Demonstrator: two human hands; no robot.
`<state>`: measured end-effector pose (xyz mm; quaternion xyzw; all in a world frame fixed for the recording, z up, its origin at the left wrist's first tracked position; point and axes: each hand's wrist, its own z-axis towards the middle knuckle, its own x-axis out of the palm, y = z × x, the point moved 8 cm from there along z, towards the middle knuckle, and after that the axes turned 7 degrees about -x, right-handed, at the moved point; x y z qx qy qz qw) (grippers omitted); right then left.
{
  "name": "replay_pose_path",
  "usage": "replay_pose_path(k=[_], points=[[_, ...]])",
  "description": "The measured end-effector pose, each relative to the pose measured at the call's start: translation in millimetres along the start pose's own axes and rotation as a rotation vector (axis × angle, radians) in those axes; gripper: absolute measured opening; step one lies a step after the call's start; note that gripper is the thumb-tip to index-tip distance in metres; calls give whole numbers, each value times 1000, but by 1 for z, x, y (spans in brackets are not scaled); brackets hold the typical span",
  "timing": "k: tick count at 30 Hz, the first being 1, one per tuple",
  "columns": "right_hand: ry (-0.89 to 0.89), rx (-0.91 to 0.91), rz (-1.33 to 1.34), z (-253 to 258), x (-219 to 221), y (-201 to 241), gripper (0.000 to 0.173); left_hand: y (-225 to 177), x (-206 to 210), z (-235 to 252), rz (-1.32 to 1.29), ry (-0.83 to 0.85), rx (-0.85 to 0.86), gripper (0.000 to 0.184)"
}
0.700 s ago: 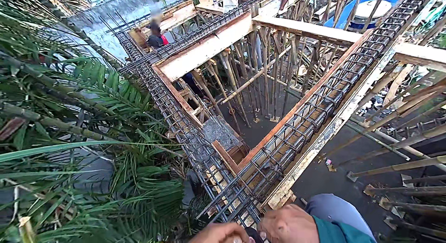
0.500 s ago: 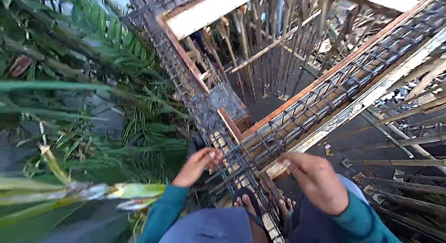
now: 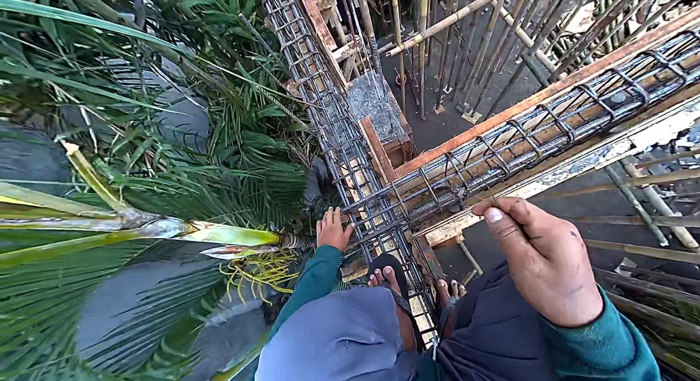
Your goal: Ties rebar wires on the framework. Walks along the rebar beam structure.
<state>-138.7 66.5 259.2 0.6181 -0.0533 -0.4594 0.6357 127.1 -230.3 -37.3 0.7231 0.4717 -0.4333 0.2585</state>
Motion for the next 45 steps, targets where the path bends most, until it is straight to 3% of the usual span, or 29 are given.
replay_pose_path(k=[7,14,20,23,26,29,31,33,35,38,40,43,45], points=[[11,117,197,25,20,-22,28,-3,-12,20,13,124,-102,70],[-42,383,444,70,56,-90,30,-8,-14,13,18,215,-163,75],[70,521,372,92,92,-137,29,-1,-10,21,-147,219,-146,54],[77,548,355,94,104,-148,28,3,-11,25,-253,295,-148,56],[268,493,181,98,120,-146,32,-4,-42,33,-297,289,-159,46],[613,450,-106,90,149,-146,30,-47,-99,26,-356,33,15,36],[887,475,-188,80,173,-148,32,-105,-123,8,-294,-2,306,38],[1038,465,-158,75,190,-151,37,-161,-123,-11,-138,3,602,44],[1026,424,-27,78,198,-157,38,-197,-111,-14,-32,-3,788,42],[942,440,95,91,195,-172,38,-222,-99,6,-35,53,880,36],[846,469,109,96,193,-181,35,-230,-93,19,-66,232,842,40],[711,472,42,110,184,-194,32,-244,-84,46,-204,630,683,46],[630,528,12,117,177,-203,34,-256,-84,59,-267,652,677,43]])
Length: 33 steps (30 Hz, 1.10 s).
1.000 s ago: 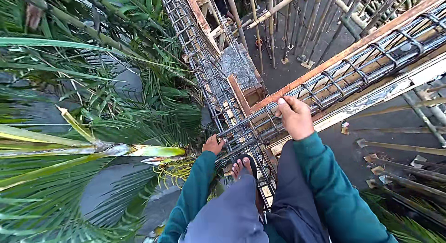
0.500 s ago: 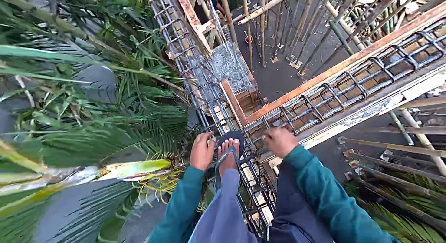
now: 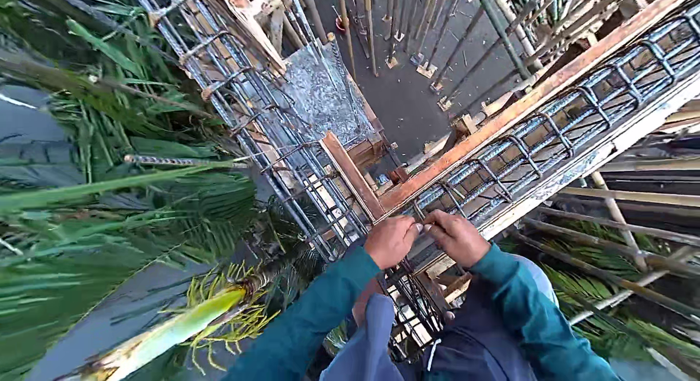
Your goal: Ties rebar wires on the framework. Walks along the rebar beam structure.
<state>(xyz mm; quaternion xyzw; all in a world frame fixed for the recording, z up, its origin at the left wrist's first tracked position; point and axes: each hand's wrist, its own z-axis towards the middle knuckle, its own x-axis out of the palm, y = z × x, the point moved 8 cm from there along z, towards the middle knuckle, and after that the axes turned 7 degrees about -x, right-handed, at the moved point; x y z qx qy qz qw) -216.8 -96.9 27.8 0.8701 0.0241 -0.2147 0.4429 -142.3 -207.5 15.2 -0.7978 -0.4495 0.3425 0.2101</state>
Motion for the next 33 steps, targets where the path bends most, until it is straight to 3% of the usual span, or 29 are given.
replay_pose_path(k=[5,9,12,16,18,22,28,33], points=[[-167,202,26,10,-35,-4,37,-18,-18,42,-16,-140,303,34],[-172,281,-42,12,-56,-2,31,-23,-23,63,-34,-194,484,34],[-49,395,19,17,-64,4,36,-25,-29,64,-88,-177,507,33],[-66,457,125,25,-66,5,38,-18,-31,66,-326,-25,351,38],[-132,392,-4,32,-68,8,34,-12,-38,69,-316,8,241,43],[-104,244,-470,60,-70,29,27,1,-64,74,-210,-41,150,47],[0,145,-407,99,-59,46,31,24,-102,69,-139,-131,66,44],[-161,-144,-717,66,-34,38,23,29,-68,66,-595,183,-102,36]])
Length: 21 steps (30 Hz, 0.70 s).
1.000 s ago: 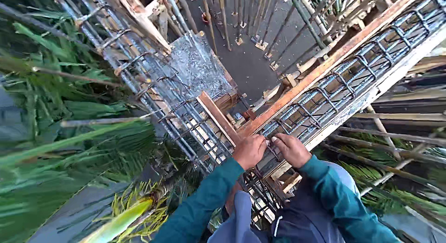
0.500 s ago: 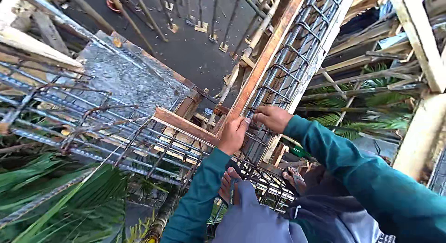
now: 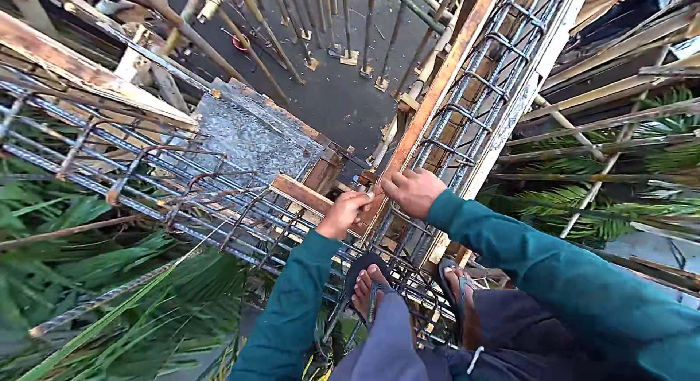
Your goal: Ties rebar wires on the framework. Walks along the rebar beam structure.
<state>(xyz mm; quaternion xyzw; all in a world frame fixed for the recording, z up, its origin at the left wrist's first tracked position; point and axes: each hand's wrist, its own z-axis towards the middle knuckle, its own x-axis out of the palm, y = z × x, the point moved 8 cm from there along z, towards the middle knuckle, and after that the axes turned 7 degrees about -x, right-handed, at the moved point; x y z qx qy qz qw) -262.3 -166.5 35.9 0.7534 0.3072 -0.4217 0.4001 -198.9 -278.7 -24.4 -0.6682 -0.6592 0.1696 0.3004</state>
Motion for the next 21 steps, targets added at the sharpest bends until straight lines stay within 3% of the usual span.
replay_pose_path(k=[2,6,9,13,17,19,21], points=[[-16,-69,-35,-9,11,-5,18,3,7,7,4,48,-20,37],[365,60,283,-13,35,-11,35,31,14,21,258,9,-68,34],[322,62,383,-12,42,-15,28,37,23,8,226,-82,-42,36],[227,4,159,-12,44,-14,22,50,38,-15,95,-228,-75,40],[61,-241,-53,-14,46,5,28,70,39,-9,-180,-219,-185,35],[-1,-332,-99,-18,51,8,28,74,40,-7,-180,-195,-196,36],[97,-324,-114,-22,55,9,32,74,43,-3,-81,-160,-175,34]])
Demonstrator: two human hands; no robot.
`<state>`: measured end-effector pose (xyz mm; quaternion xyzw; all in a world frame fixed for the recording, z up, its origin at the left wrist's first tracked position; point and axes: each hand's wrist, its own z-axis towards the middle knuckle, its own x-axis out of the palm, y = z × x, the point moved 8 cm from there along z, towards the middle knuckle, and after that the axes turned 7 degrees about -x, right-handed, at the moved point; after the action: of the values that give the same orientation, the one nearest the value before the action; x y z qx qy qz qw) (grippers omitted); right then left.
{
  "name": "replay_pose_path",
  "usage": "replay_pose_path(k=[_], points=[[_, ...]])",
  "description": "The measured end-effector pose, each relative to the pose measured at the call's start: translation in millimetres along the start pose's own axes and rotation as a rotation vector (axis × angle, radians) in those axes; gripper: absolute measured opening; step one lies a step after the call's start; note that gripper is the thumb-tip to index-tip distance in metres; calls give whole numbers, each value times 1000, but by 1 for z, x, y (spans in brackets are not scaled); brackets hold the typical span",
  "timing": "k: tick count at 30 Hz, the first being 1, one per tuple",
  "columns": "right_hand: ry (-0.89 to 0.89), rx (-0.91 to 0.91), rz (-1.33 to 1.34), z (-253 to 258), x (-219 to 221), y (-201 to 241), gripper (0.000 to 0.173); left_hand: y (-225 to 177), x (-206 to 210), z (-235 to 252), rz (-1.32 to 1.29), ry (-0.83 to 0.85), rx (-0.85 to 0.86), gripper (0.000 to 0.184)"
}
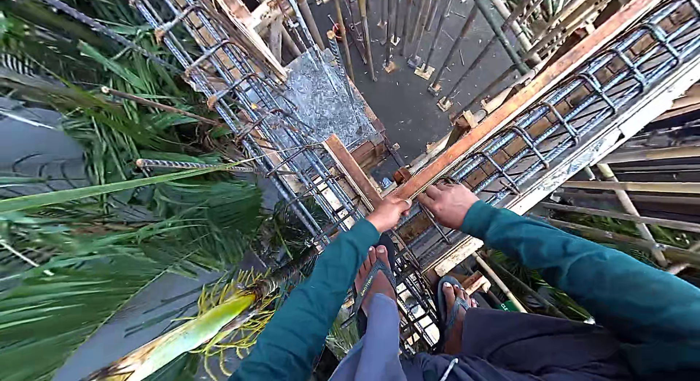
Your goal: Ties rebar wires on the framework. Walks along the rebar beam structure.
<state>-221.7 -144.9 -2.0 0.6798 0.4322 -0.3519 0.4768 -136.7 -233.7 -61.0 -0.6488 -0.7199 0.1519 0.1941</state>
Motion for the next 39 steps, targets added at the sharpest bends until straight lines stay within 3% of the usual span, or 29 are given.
replay_pose_path(k=[7,10,13,15,18,23,30,33,39], points=[[549,211,251,-10,-1,-3,32,-21,16,17,436,189,54,37],[547,326,383,-18,7,-21,29,-21,23,22,390,229,94,37],[474,539,429,-37,25,-55,27,-23,9,30,288,89,117,41],[532,636,399,-47,31,-65,27,-17,-3,38,245,-18,155,41],[632,749,379,-50,33,-59,31,-10,-7,44,305,-49,156,36],[647,713,422,-33,47,-43,39,-15,2,54,476,-82,155,34],[358,738,596,-35,88,-56,39,-26,13,55,708,-130,270,36],[429,790,602,-37,89,-57,42,-28,13,66,730,-91,298,36],[581,875,513,-38,45,-43,46,-32,14,92,835,-52,275,37]])
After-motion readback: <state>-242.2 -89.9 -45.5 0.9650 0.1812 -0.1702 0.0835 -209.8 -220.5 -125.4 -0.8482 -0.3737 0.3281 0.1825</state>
